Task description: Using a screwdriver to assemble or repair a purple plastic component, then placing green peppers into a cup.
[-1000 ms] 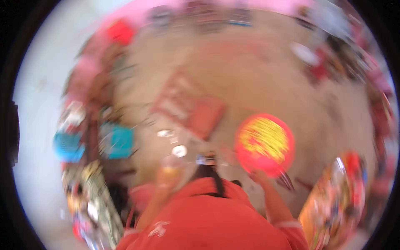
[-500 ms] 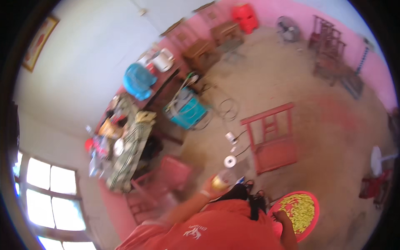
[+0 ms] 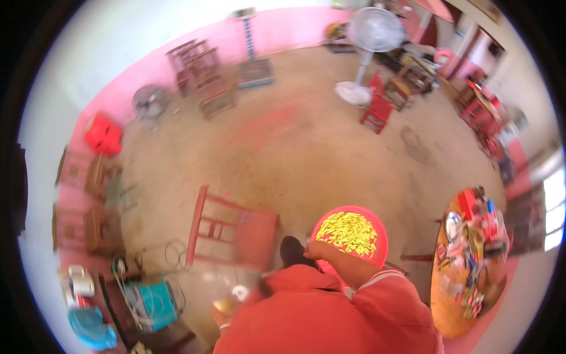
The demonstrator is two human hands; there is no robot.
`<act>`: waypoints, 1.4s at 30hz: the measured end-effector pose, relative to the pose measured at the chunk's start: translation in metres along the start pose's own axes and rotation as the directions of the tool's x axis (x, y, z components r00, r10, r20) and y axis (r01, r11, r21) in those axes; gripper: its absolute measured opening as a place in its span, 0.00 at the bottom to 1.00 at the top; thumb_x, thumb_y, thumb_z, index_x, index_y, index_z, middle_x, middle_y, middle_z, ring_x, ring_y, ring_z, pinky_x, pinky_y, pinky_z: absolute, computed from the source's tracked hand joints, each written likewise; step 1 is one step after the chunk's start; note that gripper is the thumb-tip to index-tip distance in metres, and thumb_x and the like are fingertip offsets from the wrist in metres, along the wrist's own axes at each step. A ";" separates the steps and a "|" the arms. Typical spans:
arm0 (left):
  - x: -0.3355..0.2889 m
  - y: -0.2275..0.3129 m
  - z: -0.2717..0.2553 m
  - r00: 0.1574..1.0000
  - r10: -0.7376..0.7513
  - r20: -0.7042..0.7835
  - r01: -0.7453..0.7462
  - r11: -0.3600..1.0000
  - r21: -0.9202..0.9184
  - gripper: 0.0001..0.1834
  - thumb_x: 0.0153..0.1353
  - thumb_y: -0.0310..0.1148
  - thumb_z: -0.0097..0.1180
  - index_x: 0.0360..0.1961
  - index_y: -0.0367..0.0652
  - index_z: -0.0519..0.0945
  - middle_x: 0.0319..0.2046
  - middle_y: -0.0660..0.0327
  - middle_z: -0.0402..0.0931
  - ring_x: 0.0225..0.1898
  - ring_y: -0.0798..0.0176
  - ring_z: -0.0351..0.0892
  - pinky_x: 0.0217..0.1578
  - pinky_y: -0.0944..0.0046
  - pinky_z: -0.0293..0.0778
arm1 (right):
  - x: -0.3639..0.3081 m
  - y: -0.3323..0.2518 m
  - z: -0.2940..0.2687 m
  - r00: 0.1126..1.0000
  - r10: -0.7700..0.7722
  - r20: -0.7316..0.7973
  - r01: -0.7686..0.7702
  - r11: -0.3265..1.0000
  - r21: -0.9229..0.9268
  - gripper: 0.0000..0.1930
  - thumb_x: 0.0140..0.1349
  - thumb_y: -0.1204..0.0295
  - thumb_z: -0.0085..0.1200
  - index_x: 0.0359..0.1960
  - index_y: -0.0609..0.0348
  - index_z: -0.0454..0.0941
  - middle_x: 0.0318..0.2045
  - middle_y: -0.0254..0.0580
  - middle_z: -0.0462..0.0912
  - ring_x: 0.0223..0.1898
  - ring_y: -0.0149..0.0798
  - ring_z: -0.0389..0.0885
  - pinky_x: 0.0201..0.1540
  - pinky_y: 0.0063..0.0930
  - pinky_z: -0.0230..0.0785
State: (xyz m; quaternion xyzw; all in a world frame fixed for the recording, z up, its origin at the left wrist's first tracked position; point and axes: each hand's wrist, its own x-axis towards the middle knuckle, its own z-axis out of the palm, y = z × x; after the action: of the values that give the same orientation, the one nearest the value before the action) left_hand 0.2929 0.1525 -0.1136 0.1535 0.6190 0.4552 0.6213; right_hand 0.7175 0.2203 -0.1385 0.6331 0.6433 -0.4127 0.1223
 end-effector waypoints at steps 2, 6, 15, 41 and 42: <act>0.011 0.017 0.030 0.990 0.134 0.045 -0.139 0.978 0.158 0.18 0.53 0.36 0.54 0.46 0.41 0.74 0.43 0.53 0.76 0.41 0.55 0.76 0.37 0.53 0.76 | 0.014 0.014 0.000 0.997 0.063 -0.034 -0.061 0.996 0.060 0.20 0.56 0.57 0.45 0.31 0.61 0.82 0.35 0.55 0.82 0.38 0.55 0.81 0.41 0.48 0.72; 0.076 0.048 0.066 0.988 -0.001 0.154 0.004 1.000 -0.018 0.19 0.52 0.30 0.58 0.46 0.40 0.72 0.43 0.53 0.76 0.38 0.59 0.77 0.34 0.58 0.76 | 0.037 0.061 0.013 0.981 0.149 -0.126 -0.118 0.967 0.224 0.17 0.57 0.61 0.44 0.30 0.58 0.83 0.33 0.56 0.82 0.37 0.57 0.81 0.41 0.47 0.72; 0.269 0.127 0.299 0.691 -0.143 0.709 0.234 0.972 -0.033 0.22 0.55 0.40 0.50 0.50 0.42 0.73 0.47 0.54 0.75 0.46 0.55 0.73 0.44 0.53 0.70 | 0.094 0.144 -0.068 0.913 0.376 0.157 -0.407 0.860 0.309 0.09 0.49 0.72 0.57 0.33 0.56 0.85 0.30 0.43 0.85 0.33 0.41 0.84 0.35 0.41 0.74; 0.282 0.084 0.960 -0.179 -0.746 0.641 0.505 0.489 0.711 0.21 0.63 0.48 0.43 0.53 0.51 0.74 0.54 0.61 0.71 0.54 0.57 0.69 0.53 0.50 0.68 | 0.108 0.253 -0.217 0.559 0.753 0.347 -0.464 -0.063 0.884 0.16 0.49 0.64 0.51 0.39 0.54 0.82 0.35 0.45 0.84 0.36 0.45 0.82 0.38 0.39 0.73; 0.279 0.082 0.963 -0.150 -0.764 0.628 0.517 0.480 0.708 0.21 0.63 0.48 0.43 0.53 0.52 0.74 0.54 0.62 0.71 0.54 0.57 0.68 0.53 0.50 0.68 | 0.110 0.255 -0.224 0.542 0.789 0.289 -0.372 -0.083 0.924 0.17 0.51 0.63 0.50 0.41 0.54 0.82 0.36 0.46 0.84 0.37 0.46 0.83 0.39 0.40 0.74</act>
State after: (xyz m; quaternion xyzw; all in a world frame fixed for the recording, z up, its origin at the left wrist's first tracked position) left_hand 1.0871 0.7668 -0.0481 0.1176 0.1684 -0.1714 0.9636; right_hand 1.0142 0.4161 -0.1678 0.8446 -0.0811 -0.4802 -0.2223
